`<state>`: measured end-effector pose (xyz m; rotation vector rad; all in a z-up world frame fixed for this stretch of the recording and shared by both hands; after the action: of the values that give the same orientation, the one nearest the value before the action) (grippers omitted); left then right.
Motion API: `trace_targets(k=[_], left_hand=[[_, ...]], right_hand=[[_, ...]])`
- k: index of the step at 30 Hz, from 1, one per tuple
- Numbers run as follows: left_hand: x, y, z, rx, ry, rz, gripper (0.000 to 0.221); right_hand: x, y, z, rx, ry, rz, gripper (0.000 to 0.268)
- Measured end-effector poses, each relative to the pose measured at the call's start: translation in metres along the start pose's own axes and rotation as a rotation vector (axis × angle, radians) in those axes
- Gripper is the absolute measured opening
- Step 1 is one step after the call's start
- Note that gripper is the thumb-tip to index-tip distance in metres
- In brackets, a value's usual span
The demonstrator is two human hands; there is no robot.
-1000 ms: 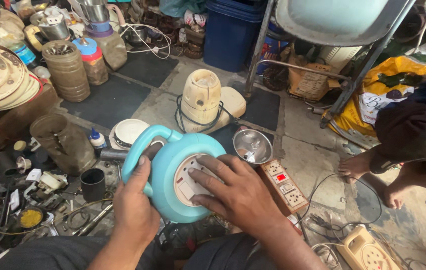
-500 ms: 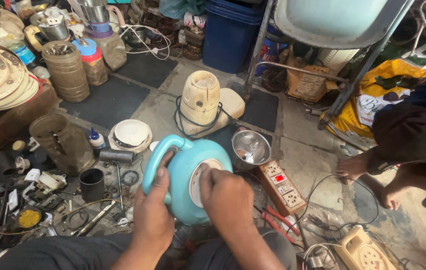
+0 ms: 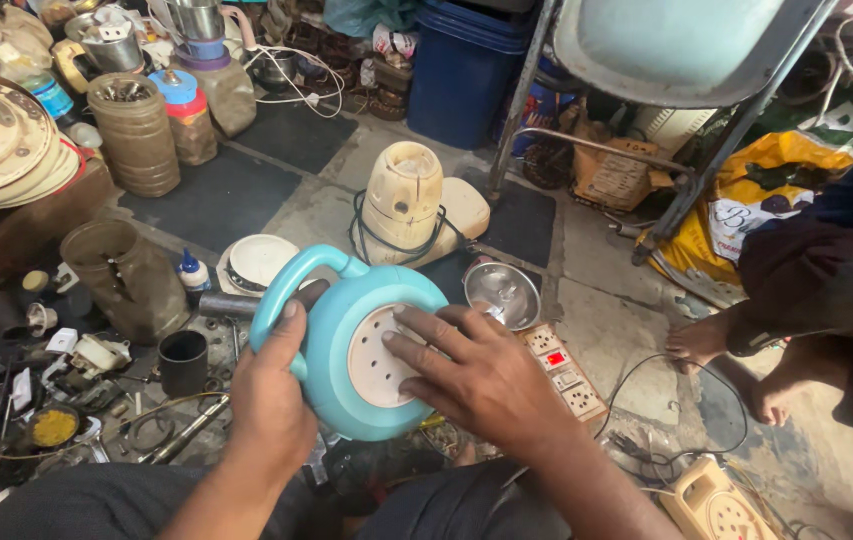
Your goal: The person uses a screwdriver to remove screws from a light blue plastic appliance base, then removes the base and inserts a white circular component into the housing. The person works on the floor in a cluttered workshop environment.
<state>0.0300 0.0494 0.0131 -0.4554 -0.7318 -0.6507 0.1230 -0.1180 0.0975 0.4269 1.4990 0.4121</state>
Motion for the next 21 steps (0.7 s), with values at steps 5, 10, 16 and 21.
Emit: trace_targets(k=[5,10,16,21], left_hand=[[-0.003,-0.001,0.004,-0.044,0.092,0.013,0.042],[-0.003,-0.002,0.005,-0.075,0.139,0.017,0.044],[0.001,-0.007,-0.009,-0.043,0.099,-0.011,0.044],[0.004,-0.018,-0.011,0.318,0.473,-0.138,0.046]], right_hand=[[0.001,0.001,0.0,-0.105,-0.094,0.015,0.038],[0.013,-0.003,-0.002,-0.163,-0.164,0.044,0.036],[0.05,0.001,0.003,0.185,-0.121,0.111,0.034],[0.092,-0.016,0.02,1.123,0.442,-0.011,0.042]])
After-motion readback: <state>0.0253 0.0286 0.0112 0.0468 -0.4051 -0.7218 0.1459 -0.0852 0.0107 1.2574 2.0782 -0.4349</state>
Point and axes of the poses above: each hand's wrist, its own y-axis towards the middle knuckle, its own x-axis out of the palm, z = x × y, the point moved 4 cm from there along y, towards the middle knuckle, and after that the axes turned 1 degree about -y, right-handed, at the moved point
